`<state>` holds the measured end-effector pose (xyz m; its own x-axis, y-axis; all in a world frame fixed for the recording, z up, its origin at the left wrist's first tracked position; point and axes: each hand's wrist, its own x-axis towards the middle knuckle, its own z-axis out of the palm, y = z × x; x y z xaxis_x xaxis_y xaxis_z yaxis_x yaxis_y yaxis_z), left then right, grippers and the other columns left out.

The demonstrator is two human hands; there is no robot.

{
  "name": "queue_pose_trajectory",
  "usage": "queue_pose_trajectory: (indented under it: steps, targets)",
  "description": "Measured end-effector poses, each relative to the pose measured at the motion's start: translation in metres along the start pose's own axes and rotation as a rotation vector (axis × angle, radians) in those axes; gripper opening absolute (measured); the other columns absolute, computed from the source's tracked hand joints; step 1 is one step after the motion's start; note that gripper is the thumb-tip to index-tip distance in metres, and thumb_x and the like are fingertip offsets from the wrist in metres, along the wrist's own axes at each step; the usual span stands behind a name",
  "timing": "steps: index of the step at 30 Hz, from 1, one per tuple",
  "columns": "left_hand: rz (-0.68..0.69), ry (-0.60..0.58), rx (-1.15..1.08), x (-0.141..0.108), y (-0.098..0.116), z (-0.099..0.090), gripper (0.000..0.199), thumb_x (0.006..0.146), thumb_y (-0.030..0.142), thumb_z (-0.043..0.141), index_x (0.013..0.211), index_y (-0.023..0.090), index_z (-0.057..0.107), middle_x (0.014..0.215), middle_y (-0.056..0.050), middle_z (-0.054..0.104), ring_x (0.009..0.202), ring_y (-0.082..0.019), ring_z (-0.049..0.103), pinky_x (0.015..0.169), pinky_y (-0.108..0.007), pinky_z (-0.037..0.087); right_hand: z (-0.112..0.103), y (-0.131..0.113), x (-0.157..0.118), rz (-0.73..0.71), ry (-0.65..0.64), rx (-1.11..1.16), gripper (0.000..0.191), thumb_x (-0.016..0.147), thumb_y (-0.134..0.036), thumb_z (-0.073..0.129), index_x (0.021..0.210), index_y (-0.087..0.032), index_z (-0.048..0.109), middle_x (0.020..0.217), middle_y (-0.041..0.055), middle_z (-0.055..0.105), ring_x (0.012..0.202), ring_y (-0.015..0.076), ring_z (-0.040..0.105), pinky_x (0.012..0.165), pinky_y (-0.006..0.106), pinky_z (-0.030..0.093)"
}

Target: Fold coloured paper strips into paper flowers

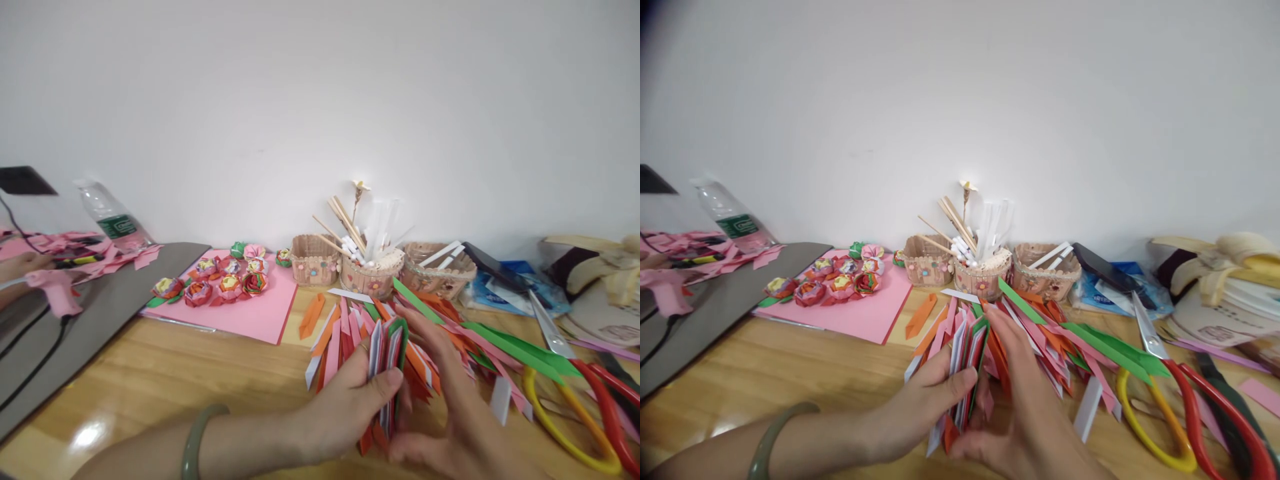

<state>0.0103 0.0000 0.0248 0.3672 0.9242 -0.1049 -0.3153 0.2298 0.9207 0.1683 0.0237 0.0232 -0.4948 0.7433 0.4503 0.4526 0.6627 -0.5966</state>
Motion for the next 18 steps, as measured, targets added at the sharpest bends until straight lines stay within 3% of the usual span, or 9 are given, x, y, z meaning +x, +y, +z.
queue_pose_trajectory:
  steps: [4, 11, 18]
  targets:
    - [-0.048, -0.002, -0.057, 0.0014, 0.0014, 0.0017, 0.068, 0.072, 0.058, 0.062, 0.118, 0.013, 0.04, 0.067, 0.004, 0.052, 0.05, -0.008, 0.047, 0.05, -0.022, 0.038, 0.0067, 0.0004, -0.0019, -0.081, -0.058, -0.108, 0.124, 0.053, -0.037, 0.084, 0.147, -0.029, 0.003, 0.151, 0.0163, 0.023, 0.133, 0.0399, 0.032, 0.098, 0.05, 0.044]
    - [-0.011, 0.007, -0.008, 0.002, 0.0008, 0.0001, 0.055, 0.078, 0.055, 0.057, 0.113, 0.015, 0.044, 0.069, 0.003, 0.053, 0.056, -0.009, 0.049, 0.051, -0.021, 0.038, 0.0092, 0.0047, -0.0052, -0.113, 0.038, -0.232, 0.101, 0.067, -0.03, 0.073, 0.147, -0.023, 0.011, 0.141, 0.0159, 0.039, 0.13, 0.0343, 0.039, 0.099, 0.047, 0.044]
    - [-0.016, 0.009, 0.005, 0.0015, 0.0002, 0.0024, 0.053, 0.078, 0.054, 0.056, 0.112, 0.015, 0.044, 0.068, 0.004, 0.049, 0.056, -0.01, 0.047, 0.056, -0.025, 0.039, 0.0093, 0.0042, -0.0047, -0.022, -0.026, -0.045, 0.105, 0.06, -0.034, 0.08, 0.144, -0.028, 0.018, 0.145, 0.0131, 0.033, 0.133, 0.0353, 0.034, 0.101, 0.048, 0.04]
